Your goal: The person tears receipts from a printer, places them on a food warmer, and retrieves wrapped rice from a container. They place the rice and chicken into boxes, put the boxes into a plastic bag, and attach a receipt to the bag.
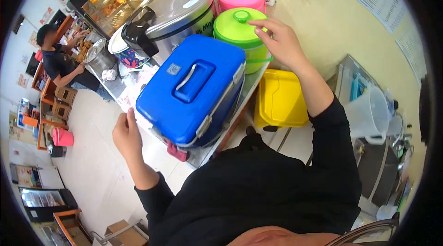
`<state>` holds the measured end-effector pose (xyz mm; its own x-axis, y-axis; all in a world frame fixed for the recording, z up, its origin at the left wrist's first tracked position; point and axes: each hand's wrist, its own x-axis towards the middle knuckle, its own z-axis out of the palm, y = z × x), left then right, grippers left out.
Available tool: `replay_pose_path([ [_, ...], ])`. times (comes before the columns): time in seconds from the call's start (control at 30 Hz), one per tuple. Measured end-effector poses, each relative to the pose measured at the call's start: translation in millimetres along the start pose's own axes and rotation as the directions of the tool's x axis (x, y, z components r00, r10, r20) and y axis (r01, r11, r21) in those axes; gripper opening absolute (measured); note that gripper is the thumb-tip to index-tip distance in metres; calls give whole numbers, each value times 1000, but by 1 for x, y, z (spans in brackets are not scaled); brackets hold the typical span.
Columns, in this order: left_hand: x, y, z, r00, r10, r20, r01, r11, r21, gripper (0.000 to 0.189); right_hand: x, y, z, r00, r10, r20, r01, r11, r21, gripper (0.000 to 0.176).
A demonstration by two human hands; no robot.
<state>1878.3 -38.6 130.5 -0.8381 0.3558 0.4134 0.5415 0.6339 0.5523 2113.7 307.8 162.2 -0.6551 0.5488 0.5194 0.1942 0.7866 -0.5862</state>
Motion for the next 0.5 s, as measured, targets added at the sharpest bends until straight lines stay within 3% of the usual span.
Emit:
replay_pose_path([
  [0.1, -7, 1, 7, 997, -70, -35, 63, 984, -166, 35, 67, 74, 32, 986, -165, -10, 151, 922, -357, 41],
  [0.13, -12, 6, 7, 987, -161, -13, 154, 959, -239, 35, 84, 94, 43, 971, -240, -7, 207, 853, -479, 46],
  [0.27, -30, 14, 5, 961, -243, -136, 200, 942, -268, 32, 125, 153, 70, 945, -27, 326, 133, 942, -307, 50],
  [0.37, -41, 17, -2, 917, -302, -263, 232, 936, -266, 31, 132, 147, 57, 938, -8, 348, 97, 967, -237, 44],
  [0.4, -45, 17, -4, 891, -330, -311, 247, 928, -278, 32, 139, 144, 52, 963, -214, 163, 248, 941, -230, 39],
  [0.43, -49, 19, -5, 862, -363, -353, 269, 919, -289, 32, 150, 141, 44, 914, -406, -22, 389, 888, -247, 34],
  [0.5, -60, 30, -1, 799, -428, -423, 308, 895, -323, 32, 193, 111, 14, 887, -434, -159, 424, 901, -94, 26],
])
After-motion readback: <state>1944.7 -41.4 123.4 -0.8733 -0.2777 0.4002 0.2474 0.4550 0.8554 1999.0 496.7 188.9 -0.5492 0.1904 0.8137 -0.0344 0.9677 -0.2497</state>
